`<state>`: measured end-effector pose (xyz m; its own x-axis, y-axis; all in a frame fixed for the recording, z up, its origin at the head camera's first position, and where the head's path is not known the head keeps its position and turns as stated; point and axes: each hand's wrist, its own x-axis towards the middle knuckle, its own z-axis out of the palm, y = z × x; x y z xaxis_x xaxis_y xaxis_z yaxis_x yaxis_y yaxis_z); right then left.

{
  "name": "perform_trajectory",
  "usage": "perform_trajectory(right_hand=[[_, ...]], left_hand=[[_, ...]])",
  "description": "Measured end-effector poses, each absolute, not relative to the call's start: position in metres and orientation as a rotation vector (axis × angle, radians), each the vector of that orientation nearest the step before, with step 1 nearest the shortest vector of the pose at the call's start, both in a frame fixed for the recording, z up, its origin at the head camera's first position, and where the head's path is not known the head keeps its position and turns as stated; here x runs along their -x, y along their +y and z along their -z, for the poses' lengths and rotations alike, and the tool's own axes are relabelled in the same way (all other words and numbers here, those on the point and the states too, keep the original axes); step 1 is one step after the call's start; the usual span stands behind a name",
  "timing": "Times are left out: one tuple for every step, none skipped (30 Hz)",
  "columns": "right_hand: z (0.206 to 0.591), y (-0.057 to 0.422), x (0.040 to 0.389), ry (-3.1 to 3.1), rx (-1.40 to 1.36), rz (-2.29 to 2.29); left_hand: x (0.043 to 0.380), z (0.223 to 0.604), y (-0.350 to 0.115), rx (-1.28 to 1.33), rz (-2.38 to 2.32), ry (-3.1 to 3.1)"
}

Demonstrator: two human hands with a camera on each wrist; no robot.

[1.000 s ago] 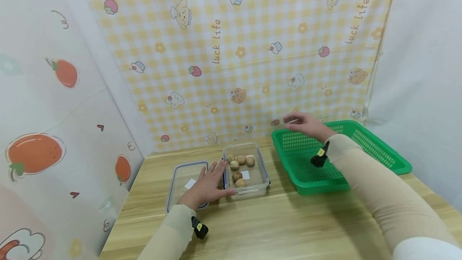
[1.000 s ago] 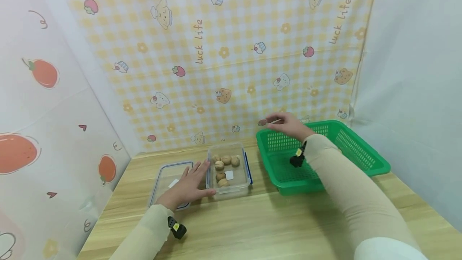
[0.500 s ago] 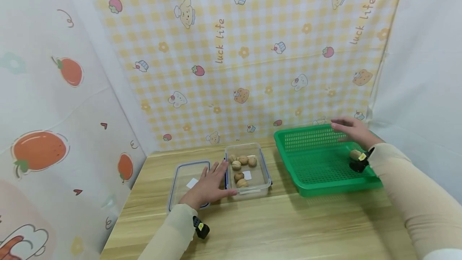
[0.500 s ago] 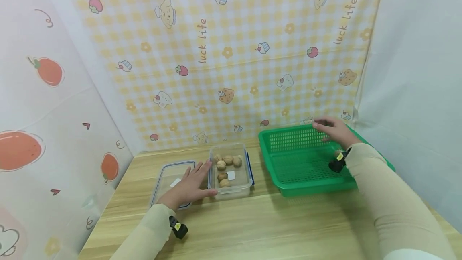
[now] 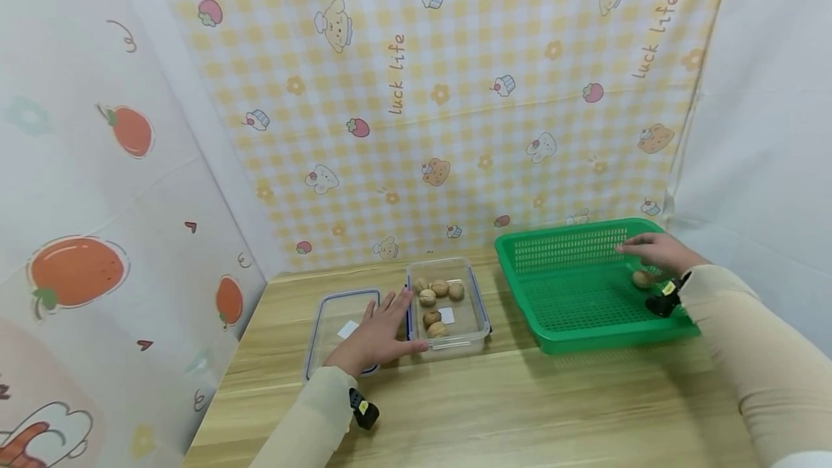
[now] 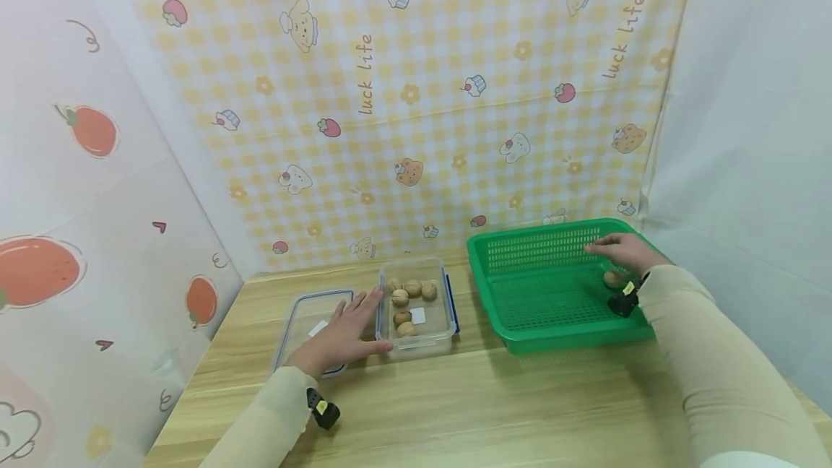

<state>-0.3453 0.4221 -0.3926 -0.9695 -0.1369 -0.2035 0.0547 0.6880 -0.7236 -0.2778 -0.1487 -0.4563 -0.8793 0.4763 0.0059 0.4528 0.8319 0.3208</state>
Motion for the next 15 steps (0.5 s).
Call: perform_trajectory(right_hand=[[0.395,0.424,0.345,2.657,0.068,1.133],[0.397,0.426,0.346,2.658,0.074,1.116],[0.399,0.428,0.346,2.660,0.080,1.102],[0.401,0.431,0.347,2.659,0.084,1.093],[0.403,0.433,0.347,2.666,0.098,1.075],[0.404,0.434,0.347,2.667,0.108,1.066],[0.406,0.436,0.347,2.667,0.121,1.063],[0.407,0.437,0.346,2.668,0.133,1.055],[0.407,0.438,0.347,2.674,0.152,1.045],[0.409,0.440,0.347,2.679,0.175,1.038],[0.410,0.442,0.348,2.689,0.202,1.023],[0.413,0.444,0.350,2.708,0.226,0.995],[0.416,0.447,0.353,2.735,0.249,0.958],[0.419,0.449,0.355,2.763,0.269,0.912],[0.423,0.451,0.359,2.792,0.288,0.866]], left_hand=[[0.277,0.456,-0.149,-0.746,-0.494,2.934],[0.277,0.456,-0.148,-0.747,-0.500,2.932],[0.277,0.456,-0.148,-0.748,-0.511,2.930],[0.276,0.456,-0.148,-0.745,-0.518,2.926],[0.276,0.456,-0.148,-0.742,-0.524,2.922],[0.275,0.456,-0.148,-0.738,-0.524,2.920],[0.275,0.456,-0.147,-0.735,-0.528,2.918],[0.275,0.456,-0.147,-0.731,-0.524,2.918],[0.275,0.456,-0.147,-0.725,-0.525,2.918],[0.275,0.457,-0.147,-0.720,-0.518,2.920],[0.276,0.457,-0.148,-0.718,-0.512,2.924],[0.276,0.457,-0.148,-0.714,-0.506,2.927],[0.276,0.457,-0.147,-0.711,-0.501,2.927],[0.276,0.456,-0.147,-0.711,-0.503,2.929],[0.276,0.456,-0.147,-0.713,-0.506,2.930]])
